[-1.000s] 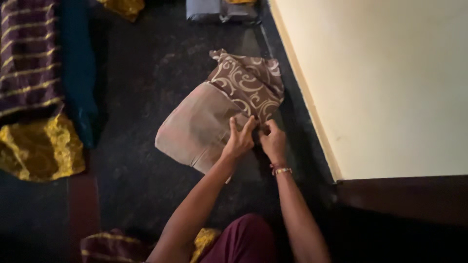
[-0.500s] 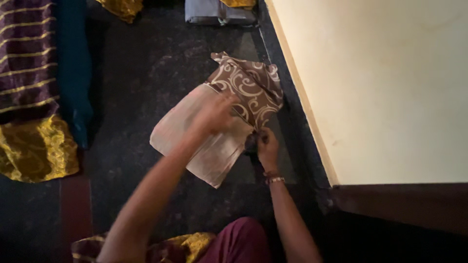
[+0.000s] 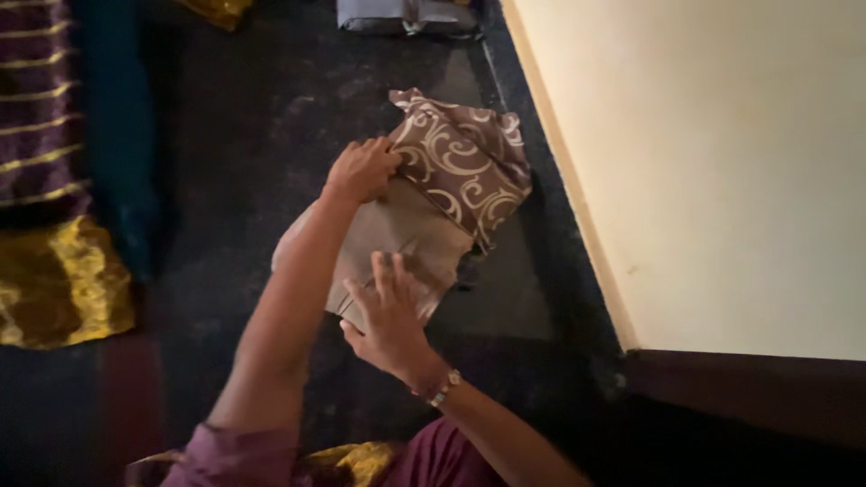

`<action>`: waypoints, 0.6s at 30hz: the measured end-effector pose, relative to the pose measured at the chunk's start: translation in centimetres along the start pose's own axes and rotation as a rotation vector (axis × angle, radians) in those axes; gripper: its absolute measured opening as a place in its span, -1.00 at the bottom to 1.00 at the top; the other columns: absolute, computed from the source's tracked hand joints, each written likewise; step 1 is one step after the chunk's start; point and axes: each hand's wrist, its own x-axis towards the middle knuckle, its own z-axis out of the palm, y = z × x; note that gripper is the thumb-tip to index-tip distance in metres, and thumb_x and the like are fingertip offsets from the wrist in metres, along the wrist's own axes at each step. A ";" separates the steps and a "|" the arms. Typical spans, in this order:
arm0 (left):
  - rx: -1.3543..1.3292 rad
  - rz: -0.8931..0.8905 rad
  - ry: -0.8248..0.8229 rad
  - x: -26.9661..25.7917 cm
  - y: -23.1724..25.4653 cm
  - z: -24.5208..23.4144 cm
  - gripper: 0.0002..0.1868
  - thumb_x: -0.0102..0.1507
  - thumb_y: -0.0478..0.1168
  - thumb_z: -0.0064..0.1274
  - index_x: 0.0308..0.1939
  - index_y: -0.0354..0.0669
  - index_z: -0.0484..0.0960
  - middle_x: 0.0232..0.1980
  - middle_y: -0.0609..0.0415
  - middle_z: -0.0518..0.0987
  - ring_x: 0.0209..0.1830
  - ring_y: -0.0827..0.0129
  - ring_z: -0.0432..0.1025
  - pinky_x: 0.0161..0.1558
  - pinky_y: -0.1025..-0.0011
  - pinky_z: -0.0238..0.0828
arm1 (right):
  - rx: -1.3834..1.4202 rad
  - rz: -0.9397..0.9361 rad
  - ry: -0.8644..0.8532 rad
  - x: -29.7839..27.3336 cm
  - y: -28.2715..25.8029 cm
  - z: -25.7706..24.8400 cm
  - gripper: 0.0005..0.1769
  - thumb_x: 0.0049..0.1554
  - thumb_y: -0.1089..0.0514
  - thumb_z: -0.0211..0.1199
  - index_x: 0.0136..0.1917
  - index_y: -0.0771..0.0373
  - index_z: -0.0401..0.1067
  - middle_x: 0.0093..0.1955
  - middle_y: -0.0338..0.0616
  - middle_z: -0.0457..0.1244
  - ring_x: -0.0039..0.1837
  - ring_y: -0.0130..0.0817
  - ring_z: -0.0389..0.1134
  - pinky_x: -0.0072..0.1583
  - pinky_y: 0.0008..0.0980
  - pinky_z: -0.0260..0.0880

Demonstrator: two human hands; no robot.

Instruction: The person wraps a beige cushion with a brown patterned cloth, folding and tucking the edges around the cushion. They then secure the wrapped cushion with a rubber band and place a maroon and gold striped cloth on top.

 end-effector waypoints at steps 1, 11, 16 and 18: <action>0.003 0.024 0.041 -0.1 -0.3 0.3 -0.81 0.25 -0.12 0.05 -0.07 0.05 0.59 0.08 0.05 0.57 0.12 0.17 0.52 0.08 0.14 0.44 | -0.045 0.029 -0.023 0.2 -0.3 0.5 -0.21 -0.05 -0.03 0.45 0.41 0.13 0.29 0.54 0.43 -0.03 0.56 0.50 -0.11 0.40 0.41 -0.09; 0.194 0.244 0.275 2.0 -0.9 2.9 -0.92 0.26 -0.18 0.01 -0.17 0.09 0.56 -0.16 0.13 0.62 -0.14 0.29 0.56 -0.20 0.24 0.44 | -0.324 0.122 -0.128 -0.2 0.2 3.9 0.02 0.00 -0.21 0.39 0.56 0.20 0.06 0.54 0.46 -0.04 0.57 0.41 -0.07 0.38 0.64 -0.14; 0.486 0.355 0.309 4.8 -2.0 8.3 -0.90 0.33 -0.16 0.01 -0.29 0.03 0.55 -0.38 0.19 0.58 -0.41 0.39 0.53 -0.43 0.32 0.32 | -0.409 0.141 -0.124 -0.3 0.5 4.8 -0.05 -0.03 -0.14 0.40 0.51 0.20 0.11 0.50 0.46 0.05 0.53 0.38 0.03 0.36 0.64 -0.06; 0.498 0.300 0.358 5.2 -3.1 9.0 -0.83 0.35 -0.20 0.02 -0.37 0.11 0.53 -0.43 0.21 0.55 -0.46 0.42 0.49 -0.50 0.32 0.26 | -0.447 0.136 -0.095 -0.2 0.9 5.6 -0.10 -0.02 -0.09 0.38 0.48 0.20 0.12 0.48 0.44 0.09 0.52 0.33 0.08 0.36 0.64 -0.03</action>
